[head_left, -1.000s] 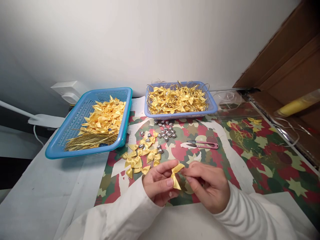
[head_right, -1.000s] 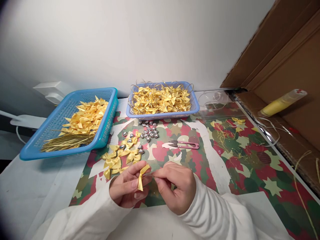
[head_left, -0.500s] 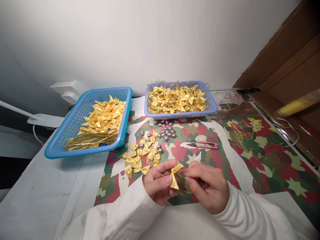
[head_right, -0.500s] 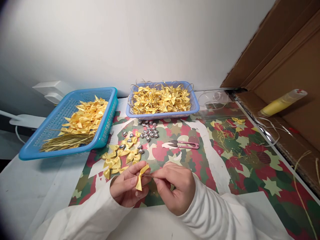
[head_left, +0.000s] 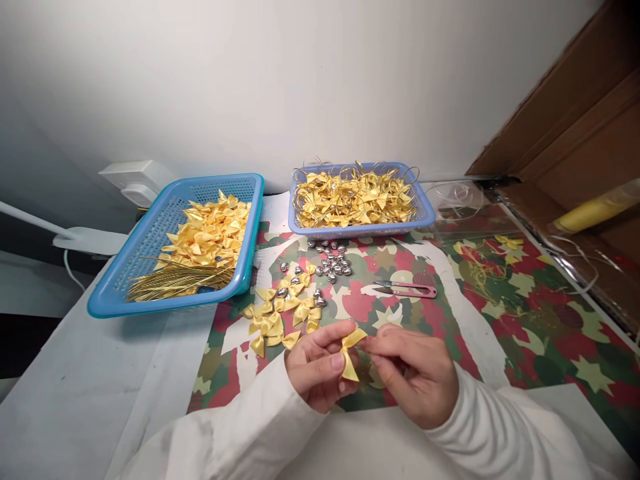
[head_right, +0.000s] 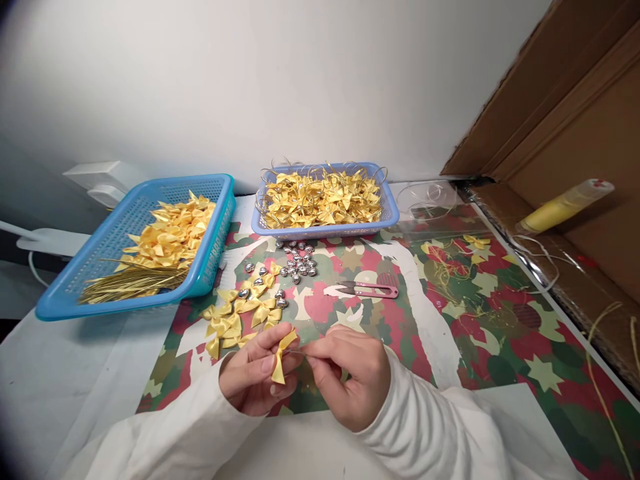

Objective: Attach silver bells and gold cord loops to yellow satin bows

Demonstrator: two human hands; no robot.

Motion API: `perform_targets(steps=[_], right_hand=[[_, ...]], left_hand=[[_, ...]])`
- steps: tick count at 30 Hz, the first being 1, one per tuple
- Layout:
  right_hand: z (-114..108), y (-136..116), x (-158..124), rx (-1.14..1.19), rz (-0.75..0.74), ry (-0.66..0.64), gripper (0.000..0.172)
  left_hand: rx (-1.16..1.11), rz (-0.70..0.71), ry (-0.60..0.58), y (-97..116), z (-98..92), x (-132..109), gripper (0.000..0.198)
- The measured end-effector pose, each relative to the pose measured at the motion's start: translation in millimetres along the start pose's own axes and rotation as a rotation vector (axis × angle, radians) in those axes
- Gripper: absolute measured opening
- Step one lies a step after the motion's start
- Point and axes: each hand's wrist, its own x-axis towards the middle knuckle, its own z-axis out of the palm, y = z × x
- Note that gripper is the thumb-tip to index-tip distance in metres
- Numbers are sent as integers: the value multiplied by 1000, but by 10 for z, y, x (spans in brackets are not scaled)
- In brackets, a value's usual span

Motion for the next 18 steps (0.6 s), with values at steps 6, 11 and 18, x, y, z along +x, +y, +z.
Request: perform_targets(steps=[6, 11, 18], right_hand=[[8, 14, -15, 27, 3, -16, 23], [10, 26, -48, 80, 39, -41, 20], [16, 9, -64, 99, 109, -56, 15]], left_hand=[[-20, -11, 5, -7, 3, -1, 28], [-33, -33, -23, 1, 4, -4, 27], [-25, -33, -18, -15, -6, 0, 28]])
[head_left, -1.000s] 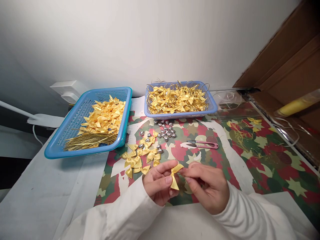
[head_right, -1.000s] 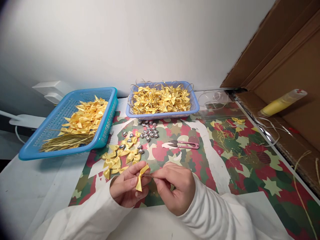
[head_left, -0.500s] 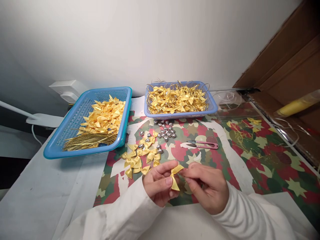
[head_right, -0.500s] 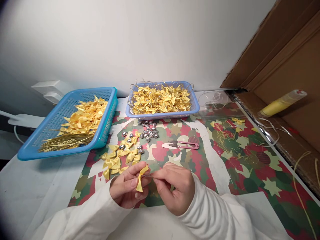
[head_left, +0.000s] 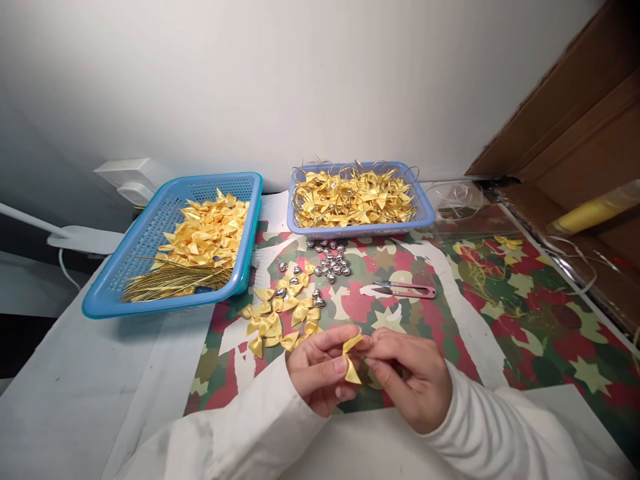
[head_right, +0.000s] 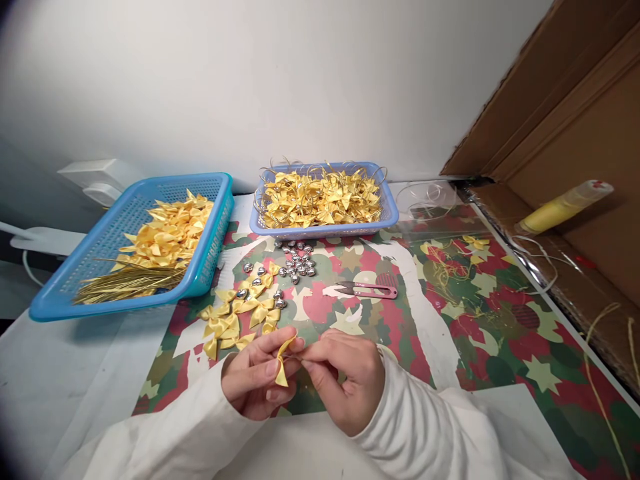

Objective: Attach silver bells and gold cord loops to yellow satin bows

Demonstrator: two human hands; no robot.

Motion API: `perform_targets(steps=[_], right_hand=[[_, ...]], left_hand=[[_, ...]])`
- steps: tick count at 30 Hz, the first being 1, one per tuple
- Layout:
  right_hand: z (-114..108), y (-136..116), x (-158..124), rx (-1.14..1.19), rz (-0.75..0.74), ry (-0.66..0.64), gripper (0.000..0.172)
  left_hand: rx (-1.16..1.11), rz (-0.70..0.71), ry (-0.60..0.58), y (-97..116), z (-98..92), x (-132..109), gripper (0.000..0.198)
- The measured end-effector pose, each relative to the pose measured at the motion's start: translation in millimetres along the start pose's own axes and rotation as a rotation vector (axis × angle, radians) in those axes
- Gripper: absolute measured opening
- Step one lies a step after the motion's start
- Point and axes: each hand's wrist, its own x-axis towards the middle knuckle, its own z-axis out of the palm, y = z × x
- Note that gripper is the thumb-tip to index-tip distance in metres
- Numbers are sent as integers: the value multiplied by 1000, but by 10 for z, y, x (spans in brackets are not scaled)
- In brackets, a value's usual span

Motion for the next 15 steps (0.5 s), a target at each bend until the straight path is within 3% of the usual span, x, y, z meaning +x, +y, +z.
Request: perform_targets(steps=[15], right_hand=[[46, -12, 5, -46, 28, -13, 15]], left_hand=[[39, 39, 29, -81, -49, 46, 29]])
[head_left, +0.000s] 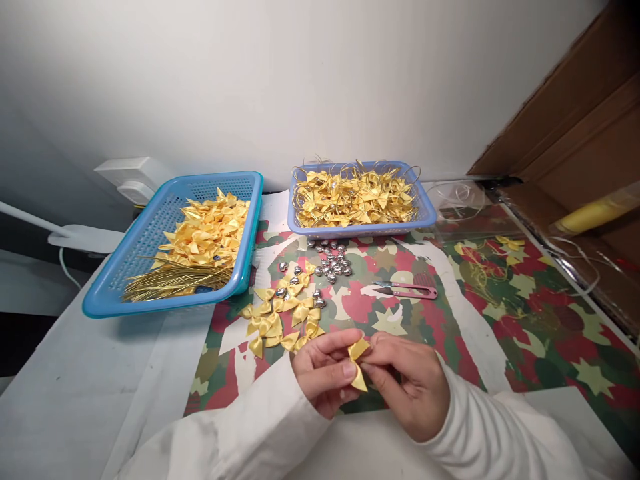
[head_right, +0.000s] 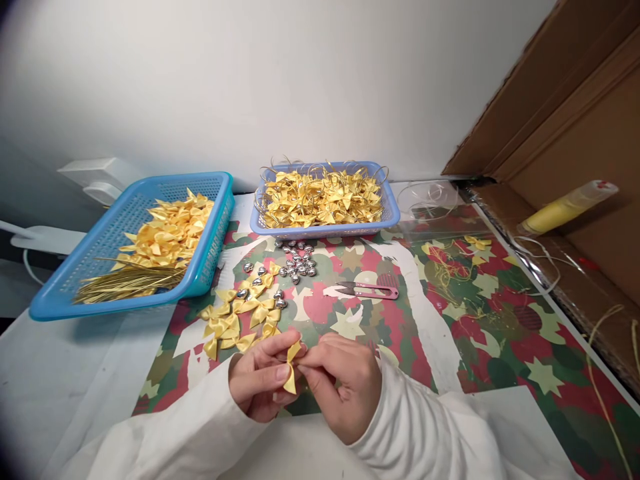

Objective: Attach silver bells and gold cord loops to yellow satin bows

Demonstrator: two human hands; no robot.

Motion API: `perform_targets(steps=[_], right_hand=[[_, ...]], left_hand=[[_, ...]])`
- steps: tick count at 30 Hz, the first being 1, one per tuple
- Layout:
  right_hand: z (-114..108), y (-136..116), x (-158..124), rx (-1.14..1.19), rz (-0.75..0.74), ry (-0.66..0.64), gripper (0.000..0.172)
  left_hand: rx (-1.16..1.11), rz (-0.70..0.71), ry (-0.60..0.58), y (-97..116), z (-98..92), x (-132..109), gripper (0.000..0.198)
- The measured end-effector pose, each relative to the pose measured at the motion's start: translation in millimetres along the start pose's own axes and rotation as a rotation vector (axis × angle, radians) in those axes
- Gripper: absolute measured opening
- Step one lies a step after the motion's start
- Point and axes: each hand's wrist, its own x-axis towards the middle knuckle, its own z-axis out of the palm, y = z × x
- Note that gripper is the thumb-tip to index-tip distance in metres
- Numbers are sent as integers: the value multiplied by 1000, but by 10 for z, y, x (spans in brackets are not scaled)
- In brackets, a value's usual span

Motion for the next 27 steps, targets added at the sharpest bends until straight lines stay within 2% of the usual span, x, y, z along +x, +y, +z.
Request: perform_targets(steps=[7, 10, 15, 17, 20, 23, 27], right_hand=[[-9, -2, 9, 58, 42, 27, 16], [7, -4, 10, 67, 47, 37, 15], [-7, -34, 33, -3, 43, 41, 14], [-51, -52, 61, -103, -8, 99, 12], [-124, -80, 103, -266, -95, 240, 21], [-156, -100, 133, -328, -145, 165, 21], [-155, -115, 162, -293, -101, 23, 16]], left_hand=[[1, 20, 38, 4, 49, -12, 30], [35, 46, 102, -18, 74, -13, 30], [178, 190, 211, -92, 56, 8, 30], [247, 267, 249, -97, 50, 18, 32], [390, 358, 301, -86, 45, 25, 32], [509, 398, 286, -82, 23, 27, 35], [570, 386, 232, -79, -8, 34, 40]])
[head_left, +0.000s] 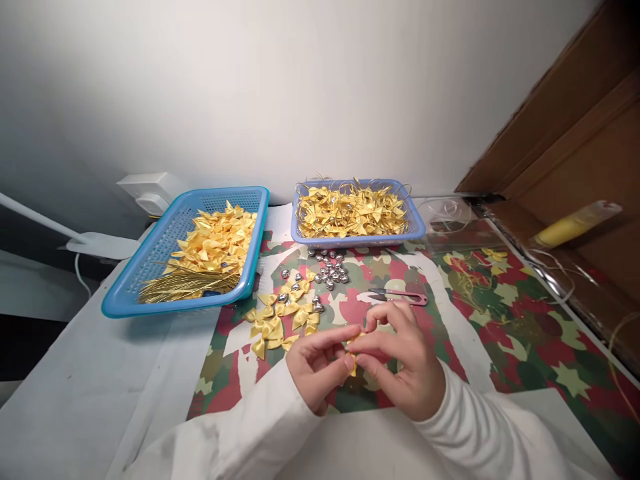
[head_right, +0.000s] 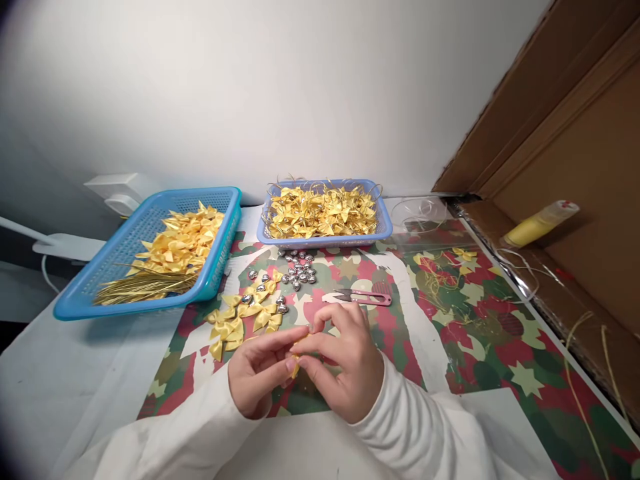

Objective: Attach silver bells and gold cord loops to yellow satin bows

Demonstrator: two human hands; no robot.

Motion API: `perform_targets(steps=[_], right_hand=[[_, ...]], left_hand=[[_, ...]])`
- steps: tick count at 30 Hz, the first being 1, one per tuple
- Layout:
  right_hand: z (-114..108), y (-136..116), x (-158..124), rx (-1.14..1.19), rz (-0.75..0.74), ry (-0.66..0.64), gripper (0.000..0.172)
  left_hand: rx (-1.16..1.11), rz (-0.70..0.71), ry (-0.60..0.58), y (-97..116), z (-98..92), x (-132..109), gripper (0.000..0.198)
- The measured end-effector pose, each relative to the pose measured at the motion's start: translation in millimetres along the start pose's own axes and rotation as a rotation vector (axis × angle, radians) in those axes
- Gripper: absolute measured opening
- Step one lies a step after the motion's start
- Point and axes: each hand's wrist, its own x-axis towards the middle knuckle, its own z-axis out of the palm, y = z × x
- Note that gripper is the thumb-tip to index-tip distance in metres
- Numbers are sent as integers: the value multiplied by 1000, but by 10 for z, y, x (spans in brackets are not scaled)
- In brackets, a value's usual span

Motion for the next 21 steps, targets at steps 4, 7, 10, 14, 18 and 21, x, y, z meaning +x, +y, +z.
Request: perform_targets(steps=[4, 7, 10, 14, 18, 21], right_hand=[[20, -4, -10, 88, 66, -75, 14], [48, -1, -29, 219, 88, -29, 15], [23, -13, -2, 440, 109, 109, 16], [-137, -81, 90, 710, 82, 242, 16], [-309, -143, 122, 816, 73, 280, 14], [-356, -142, 114, 775, 75, 261, 14]], left_hand=[[45, 23, -116, 0, -10, 27, 41], [175, 63, -198, -50, -36, 63, 38], [327, 53, -200, -136, -75, 113, 38], [528, 55, -179, -143, -81, 152, 40], [751, 153, -145, -17, -34, 134, 39], [875, 229, -160, 91, -44, 147, 42]])
